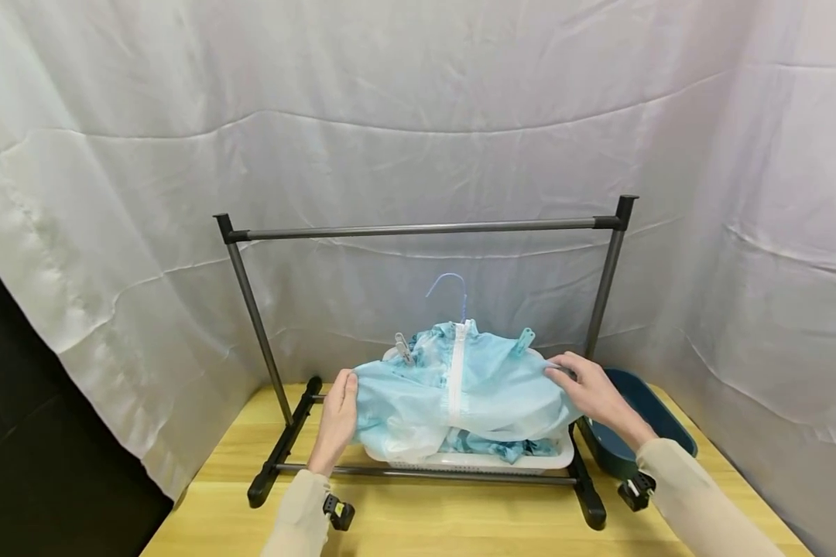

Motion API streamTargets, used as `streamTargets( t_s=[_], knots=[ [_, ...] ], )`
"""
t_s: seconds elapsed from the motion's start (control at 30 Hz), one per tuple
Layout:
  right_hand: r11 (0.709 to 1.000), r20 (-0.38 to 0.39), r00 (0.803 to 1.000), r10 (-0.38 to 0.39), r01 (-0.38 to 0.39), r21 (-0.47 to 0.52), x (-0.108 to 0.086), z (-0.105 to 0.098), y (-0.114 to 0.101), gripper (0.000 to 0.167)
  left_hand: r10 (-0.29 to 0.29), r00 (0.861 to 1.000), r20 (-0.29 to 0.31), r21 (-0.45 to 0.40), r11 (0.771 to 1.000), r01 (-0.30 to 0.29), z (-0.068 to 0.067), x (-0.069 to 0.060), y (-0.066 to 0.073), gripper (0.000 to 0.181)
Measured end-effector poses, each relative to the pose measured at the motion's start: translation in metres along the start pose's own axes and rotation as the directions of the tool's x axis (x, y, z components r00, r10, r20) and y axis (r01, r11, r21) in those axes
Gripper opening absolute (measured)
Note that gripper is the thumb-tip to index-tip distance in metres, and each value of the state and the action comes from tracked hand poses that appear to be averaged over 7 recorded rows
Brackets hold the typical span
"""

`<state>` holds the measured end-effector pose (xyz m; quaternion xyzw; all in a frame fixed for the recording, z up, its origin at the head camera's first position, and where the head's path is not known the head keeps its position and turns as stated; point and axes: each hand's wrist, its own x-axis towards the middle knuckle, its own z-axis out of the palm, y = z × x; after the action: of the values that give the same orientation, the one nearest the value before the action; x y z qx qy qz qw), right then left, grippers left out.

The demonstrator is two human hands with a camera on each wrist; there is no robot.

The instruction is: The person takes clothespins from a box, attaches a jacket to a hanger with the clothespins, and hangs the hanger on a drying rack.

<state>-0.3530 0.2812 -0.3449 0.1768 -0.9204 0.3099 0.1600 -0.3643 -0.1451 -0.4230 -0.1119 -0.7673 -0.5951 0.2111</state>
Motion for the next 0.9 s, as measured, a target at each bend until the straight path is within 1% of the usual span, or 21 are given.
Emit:
streamTargets(
  t_s=[0.1,0.2,0.27,0.37,0.57,0.67,0.77,0.9],
  knots=[
    [1.0,-0.021,1.0,0.002,-0.002,-0.008,-0.003,-0.001,-0.002,0.031,0.029,0.999,-0.042,0.085,0.996,-0.025,-0.001,-0.004,-0.002,0.029],
    [0.999,-0.034,0.999,0.028,-0.029,-0.015,-0.006,0.0,-0.002,0.031,0.08,0.994,-0.079,0.178,0.982,-0.065,-0.003,-0.008,-0.004,0.027],
    [0.999,-0.042,0.998,0.051,-0.052,-0.016,-0.008,0.002,-0.002,0.03,0.108,0.989,-0.097,0.211,0.974,-0.085,-0.004,-0.011,-0.006,0.025],
    [0.998,-0.061,0.997,0.055,-0.056,-0.011,-0.006,0.003,-0.004,0.029,0.148,0.982,-0.121,0.231,0.966,-0.117,-0.007,-0.012,-0.006,0.025],
    [0.999,-0.136,0.99,0.034,-0.035,-0.006,-0.004,0.006,-0.007,0.028,0.179,0.973,-0.146,0.25,0.958,-0.139,-0.007,-0.011,-0.008,0.029],
    [0.999,-0.15,0.988,0.039,-0.042,-0.013,-0.005,0.008,-0.007,0.028,0.183,0.973,-0.139,0.265,0.954,-0.142,-0.007,-0.011,-0.008,0.031],
    [0.998,-0.158,0.986,0.052,-0.055,-0.017,-0.009,0.011,-0.006,0.027,0.197,0.974,-0.116,0.284,0.946,-0.157,-0.008,-0.011,-0.008,0.032],
    [0.999,-0.161,0.986,0.049,-0.051,-0.009,-0.014,0.014,-0.004,0.027,0.197,0.977,-0.084,0.299,0.94,-0.164,-0.01,-0.011,-0.008,0.033]
  ],
)
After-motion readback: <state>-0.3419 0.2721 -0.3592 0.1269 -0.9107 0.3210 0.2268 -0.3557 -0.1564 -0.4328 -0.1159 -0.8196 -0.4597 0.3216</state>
